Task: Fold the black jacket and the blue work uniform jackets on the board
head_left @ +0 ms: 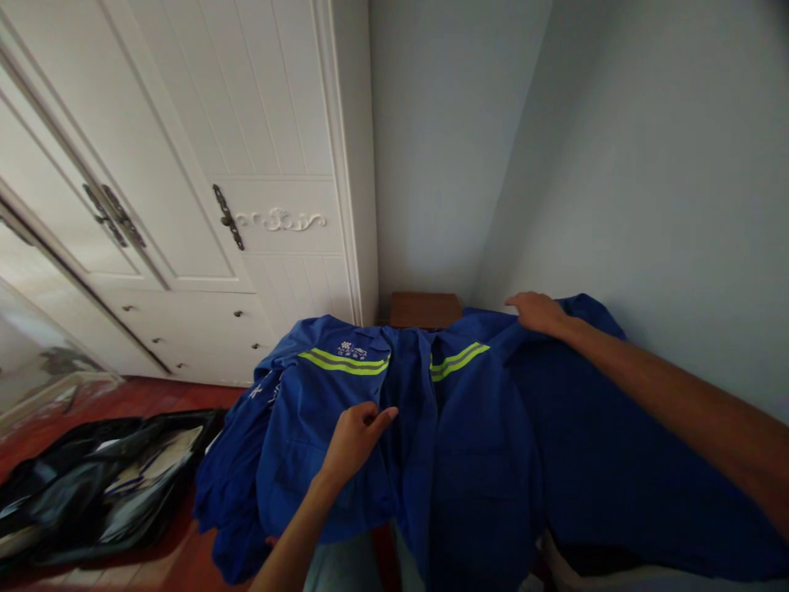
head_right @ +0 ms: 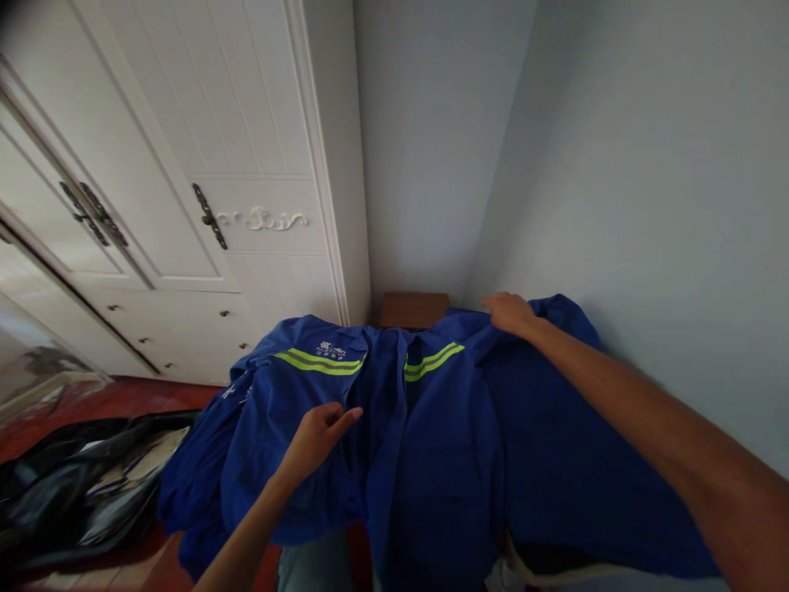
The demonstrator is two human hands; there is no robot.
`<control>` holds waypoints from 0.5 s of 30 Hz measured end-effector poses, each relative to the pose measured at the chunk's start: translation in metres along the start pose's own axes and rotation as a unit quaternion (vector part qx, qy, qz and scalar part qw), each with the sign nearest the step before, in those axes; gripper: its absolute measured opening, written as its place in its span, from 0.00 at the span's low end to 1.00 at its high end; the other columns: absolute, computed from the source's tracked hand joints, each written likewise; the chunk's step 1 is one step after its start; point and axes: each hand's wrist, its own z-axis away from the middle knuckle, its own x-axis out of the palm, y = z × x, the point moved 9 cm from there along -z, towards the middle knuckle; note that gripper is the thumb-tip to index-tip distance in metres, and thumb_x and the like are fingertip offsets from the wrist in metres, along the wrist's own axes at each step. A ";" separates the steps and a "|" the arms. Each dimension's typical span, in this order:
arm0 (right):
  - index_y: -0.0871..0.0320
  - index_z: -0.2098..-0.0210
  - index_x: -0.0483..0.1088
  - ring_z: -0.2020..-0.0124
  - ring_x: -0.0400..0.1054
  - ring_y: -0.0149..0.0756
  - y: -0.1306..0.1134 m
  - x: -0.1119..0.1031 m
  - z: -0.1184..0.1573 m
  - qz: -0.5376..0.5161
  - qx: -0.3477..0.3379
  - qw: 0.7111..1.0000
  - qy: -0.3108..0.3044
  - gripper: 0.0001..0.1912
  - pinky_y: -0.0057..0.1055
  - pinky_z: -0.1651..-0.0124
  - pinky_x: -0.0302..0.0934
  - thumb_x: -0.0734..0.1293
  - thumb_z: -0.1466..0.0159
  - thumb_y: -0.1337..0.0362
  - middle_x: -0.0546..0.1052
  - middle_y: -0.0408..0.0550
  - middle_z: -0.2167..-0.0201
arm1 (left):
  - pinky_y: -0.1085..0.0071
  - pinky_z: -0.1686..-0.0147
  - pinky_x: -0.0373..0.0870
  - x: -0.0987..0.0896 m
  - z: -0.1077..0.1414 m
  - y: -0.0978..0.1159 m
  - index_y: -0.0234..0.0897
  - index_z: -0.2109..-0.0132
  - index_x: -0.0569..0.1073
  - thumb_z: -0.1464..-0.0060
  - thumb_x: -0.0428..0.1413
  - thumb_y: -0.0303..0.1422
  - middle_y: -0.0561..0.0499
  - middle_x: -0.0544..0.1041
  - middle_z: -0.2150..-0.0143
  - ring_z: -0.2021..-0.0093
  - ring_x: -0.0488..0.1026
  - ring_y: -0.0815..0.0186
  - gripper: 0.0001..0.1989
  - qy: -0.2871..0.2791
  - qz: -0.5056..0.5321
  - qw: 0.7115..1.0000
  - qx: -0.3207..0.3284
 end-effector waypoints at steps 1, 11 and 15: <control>0.55 0.53 0.75 0.52 0.72 0.43 -0.027 0.009 0.000 -0.041 -0.026 0.999 -0.021 0.16 0.35 0.51 0.62 0.63 0.38 0.72 0.79 0.53 0.53 | 0.72 0.74 0.51 0.000 -0.001 0.003 0.39 0.79 0.56 0.43 0.50 0.53 0.58 0.56 0.80 0.76 0.56 0.71 0.26 0.010 -0.009 1.000 0.011; 0.61 0.48 0.71 0.41 0.65 0.49 -0.255 0.068 -0.046 -0.219 -0.045 0.974 -0.036 0.24 0.37 0.41 0.57 0.63 0.33 0.49 0.72 0.62 0.45 | 0.68 0.69 0.58 0.018 0.013 0.025 0.37 0.64 0.71 0.35 0.47 0.38 0.48 0.75 0.68 0.67 0.74 0.61 0.14 -0.007 -0.268 0.963 -0.015; 0.62 0.49 0.72 0.46 0.69 0.53 -0.299 0.104 -0.075 -0.255 0.006 0.957 -0.135 0.28 0.37 0.48 0.63 0.72 0.43 0.50 0.74 0.63 0.46 | 0.67 0.65 0.64 0.055 0.030 0.004 0.36 0.56 0.72 0.41 0.53 0.28 0.44 0.76 0.59 0.59 0.76 0.58 0.06 -0.044 -0.293 0.955 -0.020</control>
